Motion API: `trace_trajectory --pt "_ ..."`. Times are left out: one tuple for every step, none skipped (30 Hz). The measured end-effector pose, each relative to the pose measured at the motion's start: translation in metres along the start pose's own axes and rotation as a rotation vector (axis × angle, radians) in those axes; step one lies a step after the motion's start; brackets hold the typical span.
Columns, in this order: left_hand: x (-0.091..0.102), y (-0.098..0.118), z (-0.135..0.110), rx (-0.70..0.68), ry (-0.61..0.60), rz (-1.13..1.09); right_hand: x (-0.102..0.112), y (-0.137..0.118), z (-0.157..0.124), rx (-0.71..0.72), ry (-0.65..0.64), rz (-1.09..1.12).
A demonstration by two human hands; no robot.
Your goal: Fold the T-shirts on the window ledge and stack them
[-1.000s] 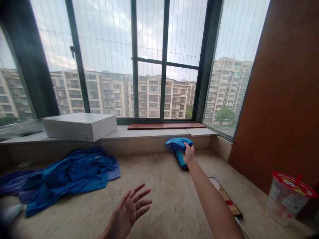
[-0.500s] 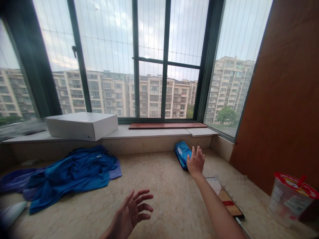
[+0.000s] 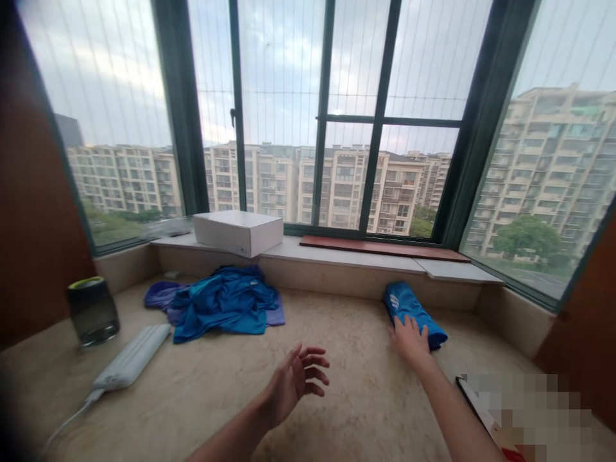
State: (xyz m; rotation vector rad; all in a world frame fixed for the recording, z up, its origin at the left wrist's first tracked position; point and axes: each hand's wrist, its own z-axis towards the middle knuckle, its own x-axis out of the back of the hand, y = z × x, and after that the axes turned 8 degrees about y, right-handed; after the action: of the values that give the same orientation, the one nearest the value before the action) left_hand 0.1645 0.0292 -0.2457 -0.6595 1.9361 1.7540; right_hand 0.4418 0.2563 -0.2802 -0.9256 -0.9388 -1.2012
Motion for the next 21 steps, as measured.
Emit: trace_trajectory --pt "0.002 0.0 0.0 -0.021 0.018 -0.005 0.0 -0.004 -0.01 0.059 0.028 0.04" --pt "0.003 0.0 0.001 -0.048 0.039 -0.008 0.0 -0.009 -0.021 0.128 0.067 0.101" --pt "0.005 0.0 0.002 -0.083 0.067 -0.002 0.001 -0.014 -0.035 0.2 0.111 0.179" --pt "0.007 0.001 0.004 -0.127 0.104 0.018 0.001 -0.019 -0.049 0.262 0.153 0.267" --pt "0.01 0.003 0.007 -0.184 0.154 0.064 0.002 -0.024 -0.063 0.309 0.183 0.357" --pt "0.014 0.008 0.011 -0.261 0.226 0.162 0.004 -0.029 -0.077 0.344 0.2 0.443" --pt "0.02 0.014 0.015 -0.35 0.316 0.3 0.005 -0.033 -0.09 0.365 0.205 0.521" --pt "0.027 0.024 0.019 -0.439 0.414 0.456 0.008 -0.036 -0.1 0.372 0.2 0.589" --pt "0.037 0.036 0.024 -0.531 0.521 0.637 0.01 -0.038 -0.109 0.371 0.189 0.649" --pt "0.048 0.051 0.027 -0.59 0.611 0.761 0.012 -0.039 -0.116 0.369 0.176 0.7" --pt "0.06 0.069 0.029 -0.624 0.677 0.825 0.015 -0.039 -0.12 0.369 0.159 0.741" --pt "0.074 0.087 0.03 -0.657 0.734 0.896 0.018 -0.039 -0.122 0.369 0.141 0.774" --pt "0.088 0.105 0.03 -0.679 0.785 0.975 0.02 -0.039 -0.122 0.369 0.124 0.799" --pt "0.101 0.123 0.029 -0.692 0.828 1.052 0.022 -0.039 -0.122 0.371 0.108 0.818" --pt "0.114 0.139 0.027 -0.69 0.855 1.127 0.024 -0.039 -0.121 0.373 0.094 0.833" --pt "0.126 0.153 0.024 -0.68 0.88 1.195 0.026 -0.039 -0.12 0.372 0.083 0.85" --pt "0.137 0.165 0.021 -0.665 0.899 1.257 0.028 -0.039 -0.119 0.368 0.075 0.869" --pt "0.146 0.174 0.019 -0.646 0.914 1.312 0.029 -0.039 -0.119 0.364 0.066 0.892" --pt "0.154 0.182 0.016 -0.628 0.929 1.36 0.03 -0.039 -0.119 0.36 0.054 0.915" --pt "0.16 0.187 0.015 -0.613 0.941 1.4 0.031 -0.04 -0.119 0.358 0.038 0.938" --pt "0.165 0.191 0.014 -0.602 0.952 1.433 0.032 -0.04 -0.12 0.357 0.018 0.958"
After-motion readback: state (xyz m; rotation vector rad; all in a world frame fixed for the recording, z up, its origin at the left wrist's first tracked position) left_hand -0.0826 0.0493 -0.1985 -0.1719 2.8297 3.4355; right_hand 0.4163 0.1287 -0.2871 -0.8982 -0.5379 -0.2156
